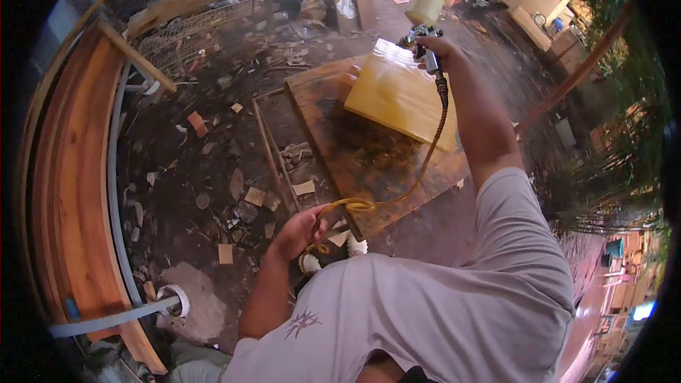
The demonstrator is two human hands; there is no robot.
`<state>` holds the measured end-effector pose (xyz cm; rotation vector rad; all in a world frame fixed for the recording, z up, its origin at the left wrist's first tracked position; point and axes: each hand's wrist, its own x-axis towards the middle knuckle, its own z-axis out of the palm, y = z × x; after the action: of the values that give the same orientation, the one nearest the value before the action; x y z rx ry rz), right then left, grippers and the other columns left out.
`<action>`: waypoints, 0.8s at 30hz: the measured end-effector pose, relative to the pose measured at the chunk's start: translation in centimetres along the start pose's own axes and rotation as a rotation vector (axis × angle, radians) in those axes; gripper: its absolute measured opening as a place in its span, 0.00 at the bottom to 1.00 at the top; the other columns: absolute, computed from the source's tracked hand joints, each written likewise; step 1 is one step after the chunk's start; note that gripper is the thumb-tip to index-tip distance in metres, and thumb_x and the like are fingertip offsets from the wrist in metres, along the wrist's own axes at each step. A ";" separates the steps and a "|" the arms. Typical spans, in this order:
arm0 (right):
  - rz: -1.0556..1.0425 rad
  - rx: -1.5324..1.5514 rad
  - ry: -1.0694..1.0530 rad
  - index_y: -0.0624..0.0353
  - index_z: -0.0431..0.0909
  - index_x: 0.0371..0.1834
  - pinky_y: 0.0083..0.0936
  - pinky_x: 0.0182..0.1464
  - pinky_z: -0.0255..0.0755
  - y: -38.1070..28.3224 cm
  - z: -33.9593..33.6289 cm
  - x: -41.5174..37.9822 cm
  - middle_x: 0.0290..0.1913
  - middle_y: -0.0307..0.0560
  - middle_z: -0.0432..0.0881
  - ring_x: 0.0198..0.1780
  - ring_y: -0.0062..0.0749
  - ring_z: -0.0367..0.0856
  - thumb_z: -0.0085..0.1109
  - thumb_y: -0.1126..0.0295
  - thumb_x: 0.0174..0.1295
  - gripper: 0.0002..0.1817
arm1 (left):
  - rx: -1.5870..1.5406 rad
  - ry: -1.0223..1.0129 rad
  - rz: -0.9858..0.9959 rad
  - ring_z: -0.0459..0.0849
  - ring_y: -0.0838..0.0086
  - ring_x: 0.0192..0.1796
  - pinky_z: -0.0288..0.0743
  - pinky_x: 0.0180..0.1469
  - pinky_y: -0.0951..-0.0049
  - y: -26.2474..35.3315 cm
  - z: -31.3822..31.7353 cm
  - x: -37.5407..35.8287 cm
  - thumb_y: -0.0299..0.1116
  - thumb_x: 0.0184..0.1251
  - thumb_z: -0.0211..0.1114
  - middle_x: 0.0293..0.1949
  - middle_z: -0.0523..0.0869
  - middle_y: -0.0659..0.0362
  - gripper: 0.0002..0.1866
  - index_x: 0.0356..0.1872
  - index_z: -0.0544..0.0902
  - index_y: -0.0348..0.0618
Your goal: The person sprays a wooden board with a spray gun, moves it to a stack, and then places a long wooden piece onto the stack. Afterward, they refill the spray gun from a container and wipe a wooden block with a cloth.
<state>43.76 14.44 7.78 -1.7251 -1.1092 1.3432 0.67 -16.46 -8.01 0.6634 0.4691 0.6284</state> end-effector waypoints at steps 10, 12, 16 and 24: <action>-0.214 0.339 -0.306 0.62 0.70 0.52 0.45 0.46 0.81 -1.2 3.4 3.0 0.43 0.56 0.82 0.44 0.46 0.84 0.52 0.64 0.67 0.16 | 0.014 0.079 0.045 0.68 0.80 0.32 0.64 0.36 0.79 1.1 -1.3 -1.9 0.59 0.61 0.61 0.33 0.74 0.64 0.45 0.68 0.60 0.33; -0.239 0.343 -0.331 0.62 0.71 0.53 0.44 0.49 0.79 -1.6 4.2 2.3 0.46 0.57 0.82 0.47 0.47 0.82 0.52 0.63 0.67 0.17 | 0.018 0.085 0.036 0.69 0.80 0.32 0.64 0.36 0.79 1.3 -1.7 -2.5 0.59 0.62 0.61 0.33 0.74 0.64 0.44 0.68 0.60 0.33; -0.196 0.370 -0.277 0.64 0.72 0.50 0.43 0.41 0.82 -1.6 4.6 0.4 0.37 0.57 0.81 0.37 0.47 0.84 0.52 0.65 0.65 0.15 | 0.027 0.048 0.005 0.69 0.82 0.32 0.64 0.35 0.81 2.0 -1.9 -3.2 0.57 0.64 0.59 0.33 0.74 0.65 0.41 0.67 0.62 0.34; -0.058 0.176 0.007 0.60 0.72 0.45 0.34 0.28 0.83 0.1 5.0 -3.1 0.29 0.45 0.81 0.26 0.31 0.81 0.51 0.61 0.67 0.13 | 0.099 -0.082 -0.019 0.69 0.84 0.33 0.64 0.35 0.84 2.3 -2.4 -4.8 0.57 0.66 0.56 0.33 0.73 0.68 0.38 0.67 0.63 0.36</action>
<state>38.64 11.59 7.72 -1.5584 -0.9980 1.3558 -5.03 -17.22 -7.19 0.7750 0.4317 0.5602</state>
